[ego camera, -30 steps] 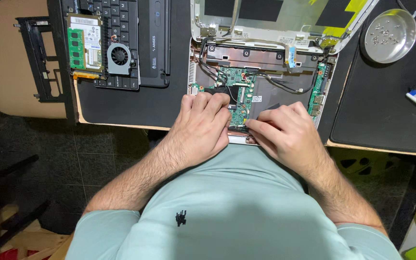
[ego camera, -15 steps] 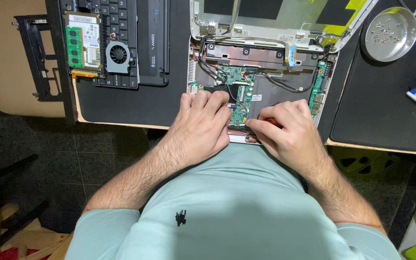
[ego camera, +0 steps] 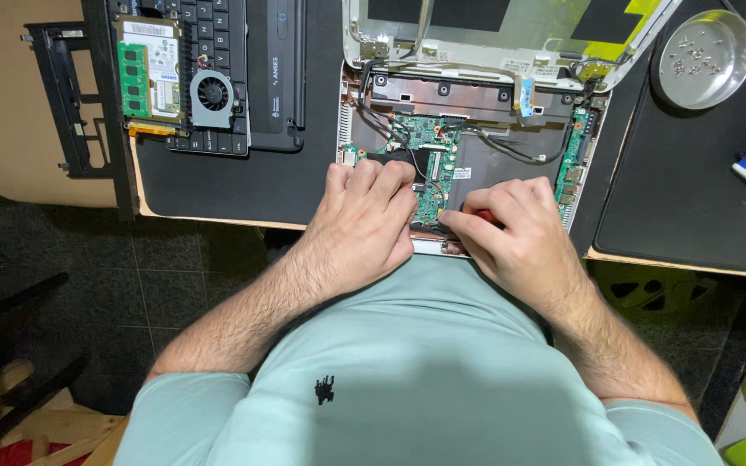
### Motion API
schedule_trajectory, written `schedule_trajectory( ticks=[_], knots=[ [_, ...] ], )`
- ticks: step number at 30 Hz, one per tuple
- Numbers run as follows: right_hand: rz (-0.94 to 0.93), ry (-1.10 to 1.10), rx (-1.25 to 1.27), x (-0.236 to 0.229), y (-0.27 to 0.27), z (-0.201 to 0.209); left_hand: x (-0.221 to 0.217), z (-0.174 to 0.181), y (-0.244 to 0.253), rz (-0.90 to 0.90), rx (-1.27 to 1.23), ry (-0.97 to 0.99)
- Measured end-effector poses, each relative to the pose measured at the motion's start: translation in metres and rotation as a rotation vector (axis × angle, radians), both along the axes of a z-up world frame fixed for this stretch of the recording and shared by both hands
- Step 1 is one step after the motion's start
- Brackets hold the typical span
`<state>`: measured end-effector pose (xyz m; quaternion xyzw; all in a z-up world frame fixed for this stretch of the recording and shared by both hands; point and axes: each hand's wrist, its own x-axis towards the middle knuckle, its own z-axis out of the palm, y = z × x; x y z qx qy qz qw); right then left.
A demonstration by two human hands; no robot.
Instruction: The person uses a screwdriver to remove screws from the motherboard of a disassembled laptop. They carefully disconnect cables and lift the motherboard out of the chassis, placing it on the table.
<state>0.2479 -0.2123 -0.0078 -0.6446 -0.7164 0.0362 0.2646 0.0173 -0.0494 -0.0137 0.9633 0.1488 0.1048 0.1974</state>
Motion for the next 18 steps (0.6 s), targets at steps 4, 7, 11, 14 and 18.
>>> schedule_trajectory(
  ticks=[4, 7, 11, 14, 18],
  knots=[
    [0.004, 0.007, -0.012, 0.001, 0.001, 0.0, -0.001, -0.004, 0.0, -0.009, 0.001, -0.013],
    [0.026, -0.006, -0.021, 0.004, -0.001, -0.005, 0.0, -0.004, -0.001, -0.012, -0.003, -0.029],
    [0.049, -0.005, -0.033, 0.007, -0.001, -0.007, 0.0, -0.007, -0.003, -0.002, 0.027, -0.072],
    [0.052, 0.032, -0.026, 0.006, -0.001, -0.008, 0.0, -0.009, -0.003, 0.003, 0.038, -0.114],
    [0.046, 0.061, -0.007, 0.007, -0.002, -0.009, -0.003, -0.006, 0.0, 0.007, -0.023, -0.199]
  ],
)
